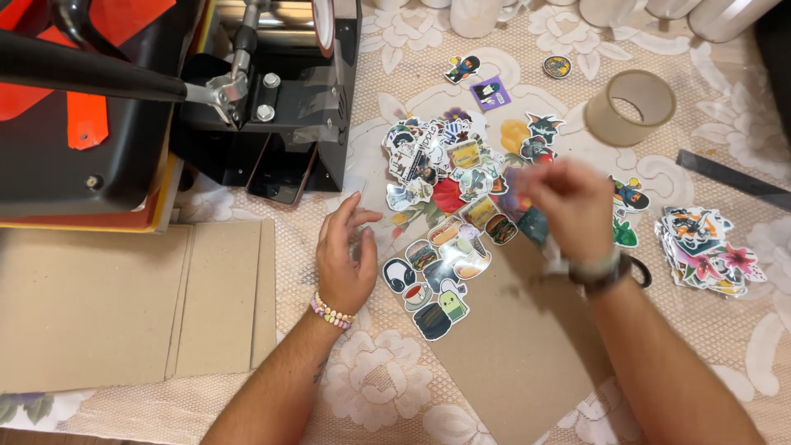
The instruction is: Sorting through a pile of stickers, trimming them with scissors, and peeling off the adhesive backing.
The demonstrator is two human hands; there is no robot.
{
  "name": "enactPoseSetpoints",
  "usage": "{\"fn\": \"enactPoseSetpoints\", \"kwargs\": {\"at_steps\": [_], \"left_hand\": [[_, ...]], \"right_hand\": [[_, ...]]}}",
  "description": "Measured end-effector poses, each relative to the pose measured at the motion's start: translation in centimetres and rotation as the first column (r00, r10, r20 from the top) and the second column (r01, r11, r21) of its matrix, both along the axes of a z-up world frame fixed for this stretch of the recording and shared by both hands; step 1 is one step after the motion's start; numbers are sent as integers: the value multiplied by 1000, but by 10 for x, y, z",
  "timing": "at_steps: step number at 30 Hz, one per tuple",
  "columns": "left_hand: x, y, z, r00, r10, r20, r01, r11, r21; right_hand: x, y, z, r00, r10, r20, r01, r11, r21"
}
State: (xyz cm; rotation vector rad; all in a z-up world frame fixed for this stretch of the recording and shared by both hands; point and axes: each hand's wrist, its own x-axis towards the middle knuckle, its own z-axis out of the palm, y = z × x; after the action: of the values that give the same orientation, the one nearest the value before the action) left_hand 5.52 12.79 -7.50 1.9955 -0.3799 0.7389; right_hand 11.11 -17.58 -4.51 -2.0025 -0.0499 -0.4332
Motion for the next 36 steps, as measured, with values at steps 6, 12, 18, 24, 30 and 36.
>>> {"fn": "enactPoseSetpoints", "kwargs": {"at_steps": [6,12,18,24,30,36], "left_hand": [[-9,-5,-9,976,-55,209,18,984,176],[-54,-41,46,755,-386,531,118,876,468],[-83,-50,53,678,-456,577,173,862,477],[-90,-54,57,625,-522,580,138,805,576],[-84,-62,65,571,-474,670,18,823,567],[-86,-64,66,568,-436,698,-58,825,562]], "right_hand": [[-127,4,29,770,430,470,-311,898,-312],[-145,2,26,611,429,665,-235,901,-365],[-153,3,30,598,402,694,-230,915,-333],[-172,-10,52,688,518,508,-248,826,-507],[-170,-12,61,666,551,503,-219,789,-574],[-172,-11,63,646,550,529,-159,775,-612]]}}
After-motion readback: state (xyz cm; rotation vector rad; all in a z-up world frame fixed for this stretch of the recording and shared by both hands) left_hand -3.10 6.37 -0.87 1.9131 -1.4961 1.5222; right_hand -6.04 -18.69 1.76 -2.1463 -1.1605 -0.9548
